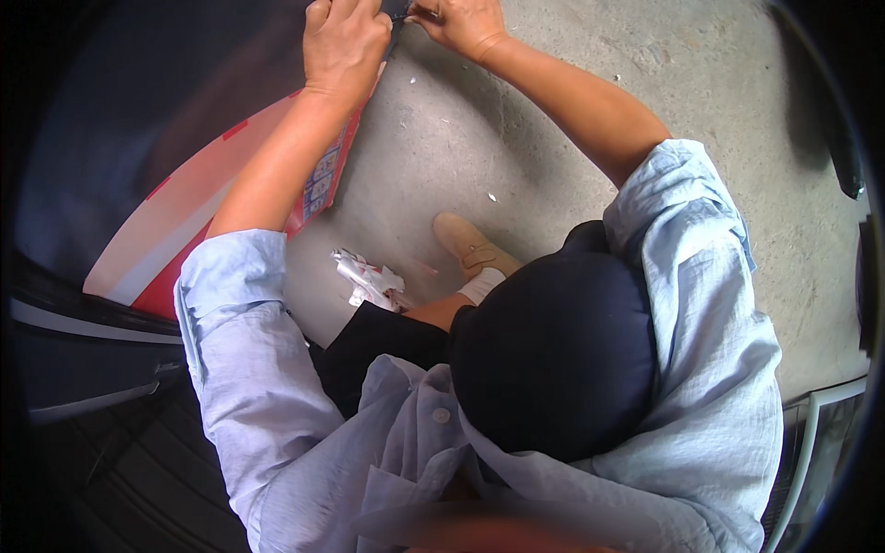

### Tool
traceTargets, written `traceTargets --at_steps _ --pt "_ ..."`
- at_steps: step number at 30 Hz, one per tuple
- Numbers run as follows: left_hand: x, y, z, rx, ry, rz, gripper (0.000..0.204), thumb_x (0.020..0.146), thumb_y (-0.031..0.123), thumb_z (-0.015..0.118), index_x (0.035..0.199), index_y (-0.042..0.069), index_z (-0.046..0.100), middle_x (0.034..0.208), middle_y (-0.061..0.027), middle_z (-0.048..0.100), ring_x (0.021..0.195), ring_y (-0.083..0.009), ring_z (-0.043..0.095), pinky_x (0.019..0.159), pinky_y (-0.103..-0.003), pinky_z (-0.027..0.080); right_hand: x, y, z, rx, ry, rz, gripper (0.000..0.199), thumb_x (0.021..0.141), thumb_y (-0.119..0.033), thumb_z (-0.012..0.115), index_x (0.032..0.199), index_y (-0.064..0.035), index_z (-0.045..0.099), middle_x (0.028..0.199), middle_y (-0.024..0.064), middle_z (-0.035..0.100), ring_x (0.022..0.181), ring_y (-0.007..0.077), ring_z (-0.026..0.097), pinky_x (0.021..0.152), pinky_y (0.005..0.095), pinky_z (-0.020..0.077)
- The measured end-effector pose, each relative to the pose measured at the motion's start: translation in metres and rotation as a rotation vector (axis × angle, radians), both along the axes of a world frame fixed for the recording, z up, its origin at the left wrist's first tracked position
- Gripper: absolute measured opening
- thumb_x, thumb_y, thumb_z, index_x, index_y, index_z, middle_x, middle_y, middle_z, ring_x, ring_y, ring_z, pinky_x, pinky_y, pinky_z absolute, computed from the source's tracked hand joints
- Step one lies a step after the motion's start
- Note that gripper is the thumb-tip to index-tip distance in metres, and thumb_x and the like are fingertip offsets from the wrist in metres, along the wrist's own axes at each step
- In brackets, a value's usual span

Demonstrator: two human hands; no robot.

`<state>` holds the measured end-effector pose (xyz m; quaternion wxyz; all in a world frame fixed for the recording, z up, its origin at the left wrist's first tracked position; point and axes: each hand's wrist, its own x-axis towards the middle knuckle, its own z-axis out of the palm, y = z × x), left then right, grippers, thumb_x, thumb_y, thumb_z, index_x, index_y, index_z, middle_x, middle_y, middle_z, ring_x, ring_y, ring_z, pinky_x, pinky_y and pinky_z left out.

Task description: The person sits on the floor and uses a small metal scraper to peel a large red and white sticker off a flat surface. They repeatedly scrape the edge of the sticker to lift it and pull off the material by hand, working methodically along the edge of the surface.

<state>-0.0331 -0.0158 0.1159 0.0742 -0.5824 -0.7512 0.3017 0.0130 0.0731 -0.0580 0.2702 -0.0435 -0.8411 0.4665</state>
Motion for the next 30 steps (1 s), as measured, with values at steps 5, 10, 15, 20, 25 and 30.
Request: traceTargets --at_steps 5,10,15,20,25,30 --pt "-0.005 -0.014 -0.012 -0.024 0.08 -0.037 0.008 0.073 0.017 0.066 0.066 0.018 0.062 0.081 0.005 0.05 0.086 -0.0145 0.053 0.079 -0.034 0.036 0.001 -0.001 -0.004 0.002 -0.025 0.026 0.013 0.078 -0.029 0.072 0.075 -0.0169 0.069 0.075 0.0037 0.065 0.079 0.0247 0.063 0.073 0.0468 0.044" --pt "-0.008 -0.017 -0.012 -0.053 0.031 -0.019 0.008 0.073 0.018 0.068 0.066 0.018 0.064 0.081 0.0052 0.05 0.086 -0.0147 0.053 0.079 -0.035 0.036 0.006 -0.01 -0.008 -0.053 -0.014 0.049 0.011 0.078 -0.026 0.073 0.076 -0.0153 0.068 0.077 0.0055 0.066 0.081 0.0268 0.064 0.075 0.0466 0.0461" --pt "-0.004 -0.012 -0.004 0.041 0.006 0.01 0.013 0.073 0.024 0.075 0.066 0.018 0.066 0.081 0.0059 0.051 0.087 -0.0143 0.054 0.079 -0.035 0.035 0.007 -0.013 -0.013 -0.201 -0.013 0.02 0.01 0.077 -0.021 0.074 0.081 -0.0132 0.069 0.08 0.0071 0.064 0.081 0.029 0.063 0.074 0.0439 0.0477" --pt "-0.009 0.006 -0.008 0.064 0.104 0.008 0.014 0.073 0.026 0.076 0.067 0.019 0.066 0.08 0.0068 0.052 0.087 -0.0144 0.054 0.078 -0.036 0.035 -0.004 0.017 -0.003 -0.13 0.072 -0.067 0.009 0.076 -0.02 0.074 0.08 -0.0134 0.07 0.077 0.0067 0.063 0.078 0.0289 0.062 0.07 0.0436 0.048" --pt "-0.015 0.019 -0.013 0.128 0.06 -0.039 0.007 0.069 0.017 0.061 0.064 0.012 0.062 0.081 -0.0045 0.053 0.087 -0.0224 0.052 0.076 -0.039 0.038 -0.014 0.03 -0.006 -0.063 0.087 -0.024 0.008 0.074 -0.02 0.074 0.077 -0.0141 0.07 0.075 0.0051 0.063 0.079 0.0276 0.062 0.071 0.0443 0.0468" --pt "-0.011 0.016 -0.017 0.143 0.067 -0.031 0.007 0.069 0.017 0.061 0.065 0.012 0.062 0.08 -0.0045 0.052 0.086 -0.0232 0.052 0.077 -0.039 0.038 -0.013 0.029 -0.006 -0.002 0.071 -0.047 0.006 0.075 -0.021 0.073 0.075 -0.0149 0.07 0.074 0.0041 0.062 0.08 0.0255 0.062 0.072 0.0453 0.0455"
